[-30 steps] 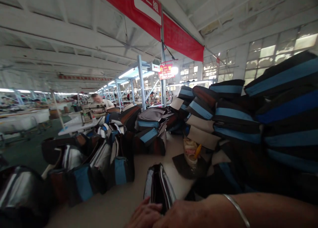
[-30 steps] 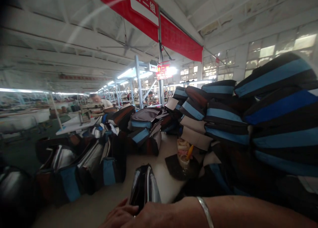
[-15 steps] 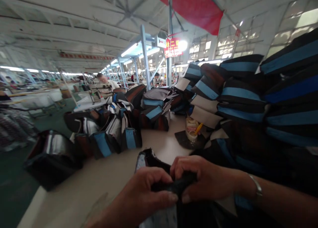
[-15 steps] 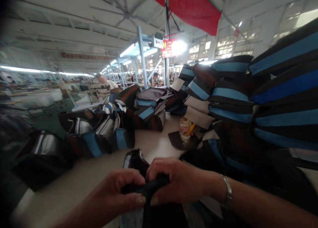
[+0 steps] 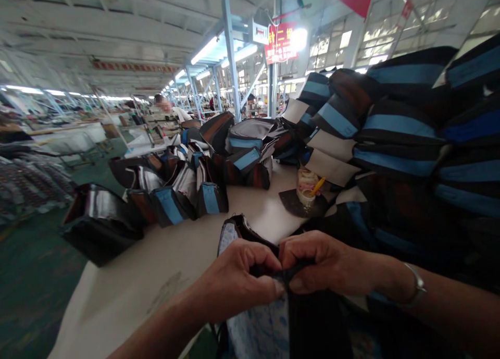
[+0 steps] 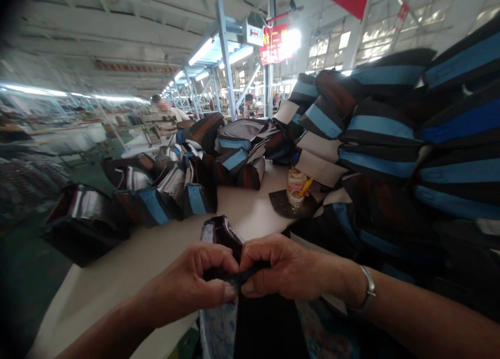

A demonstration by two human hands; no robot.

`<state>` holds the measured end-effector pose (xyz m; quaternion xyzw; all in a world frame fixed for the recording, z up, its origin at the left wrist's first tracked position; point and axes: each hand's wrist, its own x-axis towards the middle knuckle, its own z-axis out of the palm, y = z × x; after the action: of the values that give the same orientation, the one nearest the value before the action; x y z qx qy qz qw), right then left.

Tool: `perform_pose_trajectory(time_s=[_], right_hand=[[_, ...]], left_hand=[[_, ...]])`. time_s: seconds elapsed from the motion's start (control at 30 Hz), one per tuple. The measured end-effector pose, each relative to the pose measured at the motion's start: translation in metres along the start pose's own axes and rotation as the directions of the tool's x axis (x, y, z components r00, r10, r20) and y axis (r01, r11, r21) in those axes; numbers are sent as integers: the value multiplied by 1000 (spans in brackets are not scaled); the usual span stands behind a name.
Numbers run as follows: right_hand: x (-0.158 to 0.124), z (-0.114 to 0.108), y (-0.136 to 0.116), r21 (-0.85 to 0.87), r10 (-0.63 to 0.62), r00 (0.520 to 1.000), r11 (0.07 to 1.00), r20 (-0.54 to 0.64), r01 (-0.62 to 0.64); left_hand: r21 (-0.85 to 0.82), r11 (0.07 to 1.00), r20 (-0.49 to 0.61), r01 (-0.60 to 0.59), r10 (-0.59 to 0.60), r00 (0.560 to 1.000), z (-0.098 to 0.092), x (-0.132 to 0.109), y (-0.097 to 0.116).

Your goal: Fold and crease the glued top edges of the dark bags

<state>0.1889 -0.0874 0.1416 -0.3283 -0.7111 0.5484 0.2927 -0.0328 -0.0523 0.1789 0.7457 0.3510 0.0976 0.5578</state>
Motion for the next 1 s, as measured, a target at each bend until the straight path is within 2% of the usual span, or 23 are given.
perform_pose_trajectory(time_s=[0.13, 0.23, 0.33, 0.47, 0.53, 0.67, 0.8, 0.93, 1.0], right_hand=[[1, 5, -4, -57, -10, 999, 998, -37, 8], [1, 7, -7, -95, 3, 999, 995, -42, -7], [1, 8, -5, -83, 17, 1000, 996, -20, -19], [-1, 8, -2, -43, 28, 1000, 999, -3, -28], [-4, 9, -6, -88, 39, 999, 995, -12, -40], [-9, 16, -19, -276, 7, 990, 960, -138, -46], [-6, 26, -18, -390, -36, 961, 918, -274, -76], [-2, 31, -5, -427, -170, 944, 903, -283, 35], [-3, 33, -2, -482, -278, 920, 868, -274, 119]], left_hand=[[15, 999, -9, -34, 34, 999, 1, -1, 3], [86, 996, -50, -18, 22, 998, 4, -3, 4], [130, 991, -37, 18, -14, 999, 5, -3, 1], [106, 994, -5, 26, -26, 1000, 3, -4, -3], [76, 997, -3, 8, -7, 1000, 2, -5, -3], [127, 989, -59, -70, 78, 995, 5, -7, -1], [247, 947, -117, -204, 238, 964, 10, -8, -1], [379, 882, -132, -281, 352, 927, 13, -9, -5], [386, 877, -113, -284, 351, 930, 9, -11, -6]])
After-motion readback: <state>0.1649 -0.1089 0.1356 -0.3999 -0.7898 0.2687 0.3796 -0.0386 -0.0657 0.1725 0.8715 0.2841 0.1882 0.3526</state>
